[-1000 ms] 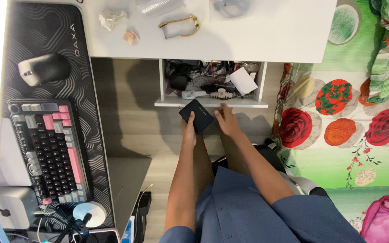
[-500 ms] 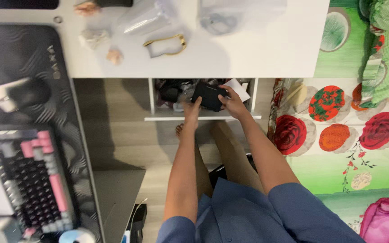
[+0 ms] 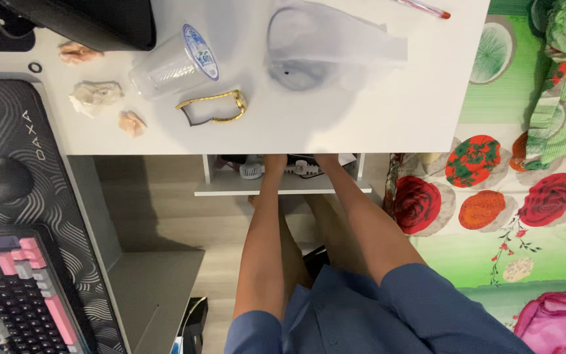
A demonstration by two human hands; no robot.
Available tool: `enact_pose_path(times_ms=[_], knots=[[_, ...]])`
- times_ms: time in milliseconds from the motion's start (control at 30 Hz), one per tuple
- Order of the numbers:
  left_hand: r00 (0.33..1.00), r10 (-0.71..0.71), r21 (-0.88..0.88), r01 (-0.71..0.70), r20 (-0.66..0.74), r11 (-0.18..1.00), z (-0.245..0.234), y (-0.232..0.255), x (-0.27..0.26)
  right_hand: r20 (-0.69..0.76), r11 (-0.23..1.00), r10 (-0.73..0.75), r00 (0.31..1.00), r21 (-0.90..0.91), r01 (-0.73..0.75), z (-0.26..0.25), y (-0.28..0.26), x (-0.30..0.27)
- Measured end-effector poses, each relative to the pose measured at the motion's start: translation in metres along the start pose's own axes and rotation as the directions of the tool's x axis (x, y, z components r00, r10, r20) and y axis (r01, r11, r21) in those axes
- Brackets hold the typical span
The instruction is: The person organizes items on a desk and pegboard by hanging glasses, placing a wallet and papers into a drawer, and handling watches in a jewelry box.
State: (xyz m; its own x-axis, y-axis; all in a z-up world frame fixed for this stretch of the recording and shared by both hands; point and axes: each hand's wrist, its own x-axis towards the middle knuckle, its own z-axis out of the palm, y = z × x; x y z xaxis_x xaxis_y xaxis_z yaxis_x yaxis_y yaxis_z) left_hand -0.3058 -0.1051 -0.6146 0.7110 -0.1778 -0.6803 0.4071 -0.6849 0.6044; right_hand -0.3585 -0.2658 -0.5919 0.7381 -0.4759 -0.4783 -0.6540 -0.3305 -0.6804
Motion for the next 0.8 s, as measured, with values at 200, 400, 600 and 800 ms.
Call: enact_pose_path(times_ms=[200, 400, 600, 800], knots=[[0.992, 0.017, 0.279, -0.051, 0.123, 0.959, 0.004, 0.016, -0.004, 0.139, 0.966, -0.078, 0.987, -0.233, 0.109, -0.005, -0.002, 0.001], [0.984, -0.134, -0.366, 0.082, -0.117, 0.927, -0.002, 0.035, -0.062, 0.213, 0.993, 0.064, 0.975, 0.085, -0.084, -0.035, -0.034, -0.06], [0.925, 0.083, -0.609, -0.309, -0.37, 0.731, -0.063, 0.126, -0.189, 0.169, 0.83, -0.427, 0.888, 0.463, 0.311, -0.152, -0.176, -0.137], [0.874, 0.179, -0.54, -0.427, -0.451, 0.726, -0.135, 0.234, -0.239, -0.374, 0.802, -0.262, 0.89, 0.428, 0.417, -0.253, -0.247, -0.101]])
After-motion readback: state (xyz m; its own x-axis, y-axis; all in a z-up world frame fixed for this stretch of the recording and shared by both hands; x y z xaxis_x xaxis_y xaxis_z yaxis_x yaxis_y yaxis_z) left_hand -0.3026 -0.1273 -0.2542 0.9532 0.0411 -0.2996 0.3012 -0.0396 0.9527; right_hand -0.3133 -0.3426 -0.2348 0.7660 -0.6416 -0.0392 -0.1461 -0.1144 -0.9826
